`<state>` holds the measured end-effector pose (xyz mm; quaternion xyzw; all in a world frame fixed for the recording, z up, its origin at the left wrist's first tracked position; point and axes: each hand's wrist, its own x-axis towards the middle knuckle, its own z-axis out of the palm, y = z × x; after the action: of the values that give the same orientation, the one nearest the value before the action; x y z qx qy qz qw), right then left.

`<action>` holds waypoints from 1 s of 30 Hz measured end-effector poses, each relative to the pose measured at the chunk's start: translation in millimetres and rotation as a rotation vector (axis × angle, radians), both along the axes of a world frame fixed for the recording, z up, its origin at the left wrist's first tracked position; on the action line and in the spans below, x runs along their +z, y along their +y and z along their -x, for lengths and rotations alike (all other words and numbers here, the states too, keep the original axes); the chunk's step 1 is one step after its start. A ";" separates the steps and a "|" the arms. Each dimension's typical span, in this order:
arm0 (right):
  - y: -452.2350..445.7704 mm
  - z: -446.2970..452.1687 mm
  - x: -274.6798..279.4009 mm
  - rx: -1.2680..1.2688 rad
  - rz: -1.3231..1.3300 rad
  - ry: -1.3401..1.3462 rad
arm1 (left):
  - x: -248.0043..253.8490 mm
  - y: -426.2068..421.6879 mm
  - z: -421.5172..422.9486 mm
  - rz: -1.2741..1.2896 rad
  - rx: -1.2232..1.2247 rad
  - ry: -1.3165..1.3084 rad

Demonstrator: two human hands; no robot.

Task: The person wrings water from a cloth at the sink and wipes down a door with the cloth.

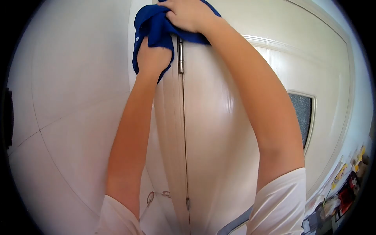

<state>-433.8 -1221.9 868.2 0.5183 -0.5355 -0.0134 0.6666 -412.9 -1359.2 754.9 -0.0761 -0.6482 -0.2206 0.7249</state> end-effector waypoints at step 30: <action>22.2 7.4 -65.1 -0.264 0.288 0.169 | -73.2 40.4 -12.7 0.134 0.114 -0.184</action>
<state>-441.2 -1199.7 803.1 0.3402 -0.5372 -0.0676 0.7688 -400.1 -1318.8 681.7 -0.0669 -0.7286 -0.1412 0.6669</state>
